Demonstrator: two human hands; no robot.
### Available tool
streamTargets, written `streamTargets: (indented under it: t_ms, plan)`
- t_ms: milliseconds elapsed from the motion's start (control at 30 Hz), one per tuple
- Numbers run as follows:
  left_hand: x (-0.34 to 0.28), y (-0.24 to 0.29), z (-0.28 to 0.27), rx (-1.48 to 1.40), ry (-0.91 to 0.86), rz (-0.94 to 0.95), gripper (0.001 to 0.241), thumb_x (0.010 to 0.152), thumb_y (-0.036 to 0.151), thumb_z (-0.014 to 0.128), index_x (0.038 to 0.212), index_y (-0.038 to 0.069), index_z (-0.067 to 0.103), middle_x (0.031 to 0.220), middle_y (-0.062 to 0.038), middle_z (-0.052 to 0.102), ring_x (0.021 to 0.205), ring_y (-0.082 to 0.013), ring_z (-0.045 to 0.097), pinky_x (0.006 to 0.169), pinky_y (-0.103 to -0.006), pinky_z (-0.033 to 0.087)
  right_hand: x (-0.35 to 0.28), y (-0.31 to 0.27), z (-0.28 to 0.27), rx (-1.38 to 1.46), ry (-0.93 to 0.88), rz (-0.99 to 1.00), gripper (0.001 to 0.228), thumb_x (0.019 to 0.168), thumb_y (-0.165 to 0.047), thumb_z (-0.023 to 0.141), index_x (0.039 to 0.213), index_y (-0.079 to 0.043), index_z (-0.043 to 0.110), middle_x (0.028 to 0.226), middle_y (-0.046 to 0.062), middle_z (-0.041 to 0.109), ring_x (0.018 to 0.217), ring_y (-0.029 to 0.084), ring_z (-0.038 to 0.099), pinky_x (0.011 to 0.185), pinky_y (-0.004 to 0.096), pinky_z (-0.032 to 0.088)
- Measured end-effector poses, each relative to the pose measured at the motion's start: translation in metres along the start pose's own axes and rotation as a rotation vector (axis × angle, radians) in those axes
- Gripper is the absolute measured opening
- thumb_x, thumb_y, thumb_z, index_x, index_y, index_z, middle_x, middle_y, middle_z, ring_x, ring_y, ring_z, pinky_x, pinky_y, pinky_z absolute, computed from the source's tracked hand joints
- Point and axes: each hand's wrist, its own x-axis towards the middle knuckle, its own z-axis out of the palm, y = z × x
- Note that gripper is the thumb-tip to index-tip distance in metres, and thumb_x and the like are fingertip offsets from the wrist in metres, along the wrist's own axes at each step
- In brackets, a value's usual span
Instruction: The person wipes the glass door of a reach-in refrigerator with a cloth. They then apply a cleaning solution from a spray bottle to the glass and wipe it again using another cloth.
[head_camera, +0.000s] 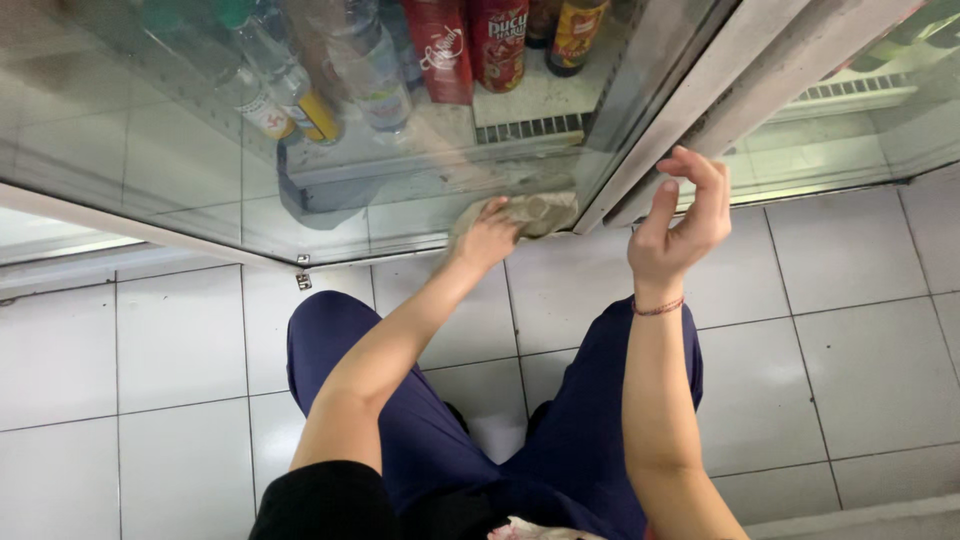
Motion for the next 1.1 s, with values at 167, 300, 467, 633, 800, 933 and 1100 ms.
streamTargets:
  t_ms: [167,300,467,633,800,933,1100]
  plan:
    - [0.115,-0.002,-0.088,0.047,0.384,-0.142,0.037,0.084,0.039,0.073,0.119,0.027,0.071,0.128,0.002,0.062,0.121,-0.0234,0.058,0.118,-0.0727,-0.001,0.0,-0.002,0.008,0.067,0.002,-0.007,0.021,0.104,0.004,0.056,0.124,0.004,0.063,0.108,0.016,0.066,0.096,0.025,0.066,0.086,0.034,0.053]
    - [0.241,0.013,-0.144,0.028,0.728,-0.207,0.031,0.08,0.043,0.08,0.108,0.032,0.073,0.072,0.004,0.053,0.065,-0.0207,0.057,0.119,-0.0793,-0.003,0.004,-0.003,0.013,0.061,0.097,-0.122,0.023,0.111,-0.008,0.053,0.13,0.004,0.057,0.114,0.016,0.06,0.101,0.025,0.06,0.089,0.035,0.053]
    - [0.219,0.022,-0.106,-0.011,0.786,-0.154,0.02,0.084,0.044,0.077,0.081,0.027,0.068,0.071,0.001,0.051,0.07,-0.0225,0.056,0.114,-0.0685,0.019,0.007,-0.001,0.023,0.094,0.2,-0.179,0.026,0.112,-0.016,0.05,0.128,0.002,0.058,0.113,0.015,0.053,0.103,0.023,0.054,0.088,0.037,0.052]
    - [0.012,-0.011,-0.087,-0.18,-0.355,-0.5,0.042,0.094,0.045,0.06,0.131,0.027,0.071,0.115,0.001,0.074,0.1,-0.0208,0.071,0.104,-0.0876,0.014,0.001,-0.008,0.043,0.068,0.15,-0.214,0.021,0.106,-0.01,0.051,0.12,0.003,0.061,0.109,0.015,0.056,0.1,0.026,0.056,0.085,0.039,0.049]
    - [0.065,-0.045,-0.181,-0.05,0.356,-0.857,0.05,0.093,0.059,0.055,0.128,0.027,0.069,0.104,0.0,0.07,0.1,-0.0234,0.07,0.11,-0.0854,0.01,0.006,-0.03,0.068,0.061,0.061,-0.253,0.018,0.1,-0.006,0.055,0.113,0.004,0.063,0.107,0.018,0.059,0.101,0.03,0.059,0.084,0.039,0.05]
    - [0.199,-0.066,-0.299,0.107,0.727,-0.681,0.058,0.092,0.07,0.05,0.126,0.026,0.068,0.096,-0.001,0.067,0.101,-0.0254,0.069,0.115,-0.0837,0.006,0.021,-0.05,0.079,0.123,0.076,-0.289,0.021,0.103,-0.01,0.055,0.116,0.004,0.062,0.111,0.019,0.059,0.104,0.031,0.058,0.087,0.04,0.051]
    - [0.276,-0.073,-0.373,0.139,0.33,-0.666,0.048,0.092,0.066,0.055,0.121,0.034,0.075,0.085,0.0,0.069,0.078,-0.0259,0.066,0.12,-0.0803,0.012,0.042,-0.067,0.086,0.118,0.123,-0.297,0.024,0.109,-0.018,0.054,0.121,0.002,0.061,0.115,0.017,0.058,0.106,0.029,0.056,0.092,0.04,0.048]
